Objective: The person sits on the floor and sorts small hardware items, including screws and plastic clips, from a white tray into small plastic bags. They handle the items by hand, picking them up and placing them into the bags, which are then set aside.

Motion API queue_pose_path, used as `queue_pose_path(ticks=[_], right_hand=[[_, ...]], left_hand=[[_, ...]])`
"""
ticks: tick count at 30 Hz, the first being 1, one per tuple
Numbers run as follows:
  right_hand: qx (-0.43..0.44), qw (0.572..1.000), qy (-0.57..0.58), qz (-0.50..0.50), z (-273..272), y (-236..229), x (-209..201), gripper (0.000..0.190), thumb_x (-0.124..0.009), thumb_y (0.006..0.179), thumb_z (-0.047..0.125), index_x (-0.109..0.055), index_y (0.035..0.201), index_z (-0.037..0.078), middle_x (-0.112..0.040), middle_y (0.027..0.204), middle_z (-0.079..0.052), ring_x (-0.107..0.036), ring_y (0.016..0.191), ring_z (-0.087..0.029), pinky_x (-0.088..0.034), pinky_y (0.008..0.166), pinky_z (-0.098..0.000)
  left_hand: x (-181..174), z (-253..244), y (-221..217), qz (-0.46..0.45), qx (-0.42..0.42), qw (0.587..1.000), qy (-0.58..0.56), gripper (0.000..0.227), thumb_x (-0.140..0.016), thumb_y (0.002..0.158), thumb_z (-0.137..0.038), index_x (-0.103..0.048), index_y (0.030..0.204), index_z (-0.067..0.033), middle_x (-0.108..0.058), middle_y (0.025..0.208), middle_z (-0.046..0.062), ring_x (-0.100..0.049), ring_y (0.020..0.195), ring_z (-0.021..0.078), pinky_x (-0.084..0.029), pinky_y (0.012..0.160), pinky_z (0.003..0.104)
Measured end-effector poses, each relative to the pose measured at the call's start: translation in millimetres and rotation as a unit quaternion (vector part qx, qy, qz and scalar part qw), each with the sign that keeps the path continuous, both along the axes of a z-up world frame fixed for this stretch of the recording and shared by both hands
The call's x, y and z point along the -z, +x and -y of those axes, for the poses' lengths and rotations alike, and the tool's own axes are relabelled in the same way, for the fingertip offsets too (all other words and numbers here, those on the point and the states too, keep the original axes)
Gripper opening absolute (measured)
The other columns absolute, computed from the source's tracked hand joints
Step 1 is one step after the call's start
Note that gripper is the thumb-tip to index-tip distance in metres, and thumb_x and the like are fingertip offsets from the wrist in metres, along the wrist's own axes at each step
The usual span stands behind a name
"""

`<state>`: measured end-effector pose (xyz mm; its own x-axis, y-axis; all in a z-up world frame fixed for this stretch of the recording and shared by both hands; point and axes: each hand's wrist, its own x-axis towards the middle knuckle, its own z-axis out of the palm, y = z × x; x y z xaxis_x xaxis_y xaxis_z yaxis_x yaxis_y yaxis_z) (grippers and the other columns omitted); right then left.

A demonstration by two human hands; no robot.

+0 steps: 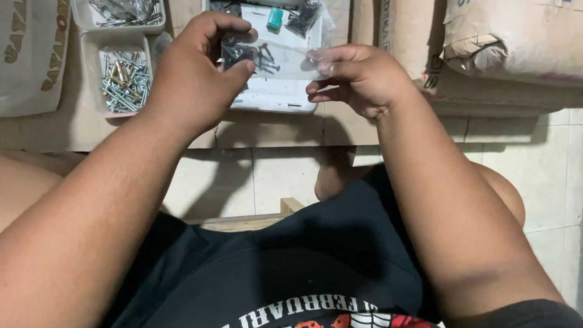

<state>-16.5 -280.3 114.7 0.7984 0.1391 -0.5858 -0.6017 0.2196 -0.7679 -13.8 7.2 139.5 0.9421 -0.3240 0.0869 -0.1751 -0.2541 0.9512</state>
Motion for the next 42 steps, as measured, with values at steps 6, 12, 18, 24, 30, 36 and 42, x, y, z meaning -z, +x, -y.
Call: queue_pose_path(ticks=[6, 12, 18, 24, 30, 36, 42], right_hand=[[0.004, 0.999, -0.041, 0.001, 0, 3, 31, 0.028, -0.063, 0.091, -0.009, -0.065, 0.119, -0.012, -0.070, 0.103, -0.021, -0.071, 0.080, -0.029, -0.063, 0.079, -0.0389], [0.003, 0.999, -0.026, -0.021, -9, 0, 25, 0.038, -0.072, 0.088, 0.000, -0.066, 0.123, -0.013, -0.071, 0.105, -0.021, -0.070, 0.076, -0.027, -0.064, 0.076, -0.0361], [0.024, 1.000, 0.007, 0.005, -9, 1, 51, 0.037, -0.069, 0.097, 0.014, -0.064, 0.121, -0.014, -0.070, 0.085, -0.018, -0.073, 0.074, -0.024, -0.058, 0.072, -0.0278], [0.027, 0.999, 0.035, -0.007, -6, 6, 56, 0.029, -0.073, 0.091, 0.003, -0.067, 0.115, -0.012, -0.070, 0.102, -0.020, -0.072, 0.081, -0.030, -0.063, 0.081, -0.0325], [0.007, 1.000, -0.018, 0.000, -10, 9, 59, 0.019, -0.070, 0.090, -0.008, -0.068, 0.108, -0.014, -0.070, 0.096, -0.020, -0.068, 0.077, -0.026, -0.063, 0.079, -0.0321], [-0.113, 0.963, -0.241, 0.028, -16, 5, 63, 0.018, -0.064, 0.090, -0.002, -0.074, 0.105, -0.004, -0.072, 0.088, -0.009, -0.063, 0.065, -0.013, -0.054, 0.065, -0.0209], [-0.137, 0.903, -0.407, -0.019, -16, -1, 103, 0.011, -0.067, 0.090, 0.005, -0.077, 0.095, 0.008, -0.069, 0.080, 0.000, -0.059, 0.064, -0.010, -0.052, 0.062, -0.0229]], left_hand=[[10, 7, -2, -0.042, 0.006, 0.999, 0.010, 0.046, -0.072, 0.086, 0.005, -0.060, 0.128, -0.0083, -0.071, 0.120, 0.005, -0.068, 0.101, 0.0141, -0.055, 0.090, 0.029], [19, 9, 6, -0.052, 0.017, 0.996, -0.069, 0.046, -0.069, 0.087, 0.011, -0.056, 0.128, -0.0029, -0.068, 0.122, 0.011, -0.069, 0.108, 0.0176, -0.058, 0.096, 0.030], [8, 13, 9, -0.165, 0.046, 0.974, -0.146, 0.037, -0.068, 0.089, 0.012, -0.061, 0.120, -0.0068, -0.068, 0.114, 0.003, -0.050, 0.077, 0.0038, -0.048, 0.071, 0.018], [9, 14, 12, -0.124, -0.008, 0.992, -0.027, 0.033, -0.069, 0.088, 0.003, -0.065, 0.118, -0.0101, -0.067, 0.105, 0.003, -0.062, 0.089, 0.0107, -0.054, 0.082, 0.025], [27, 9, 14, -0.097, 0.014, 0.992, 0.073, 0.039, -0.080, 0.080, -0.005, -0.067, 0.116, -0.0141, -0.068, 0.099, 0.004, -0.065, 0.083, 0.0157, -0.055, 0.079, 0.032], [89, 24, 7, -0.134, 0.031, 0.981, 0.134, 0.036, -0.078, 0.081, -0.005, -0.071, 0.114, -0.0174, -0.068, 0.096, 0.001, -0.067, 0.084, 0.0181, -0.055, 0.080, 0.034], [147, 43, 0, -0.127, 0.024, 0.979, 0.160, 0.028, -0.069, 0.082, 0.000, -0.076, 0.105, -0.0146, -0.065, 0.104, 0.008, -0.065, 0.087, 0.0233, -0.054, 0.080, 0.038]])
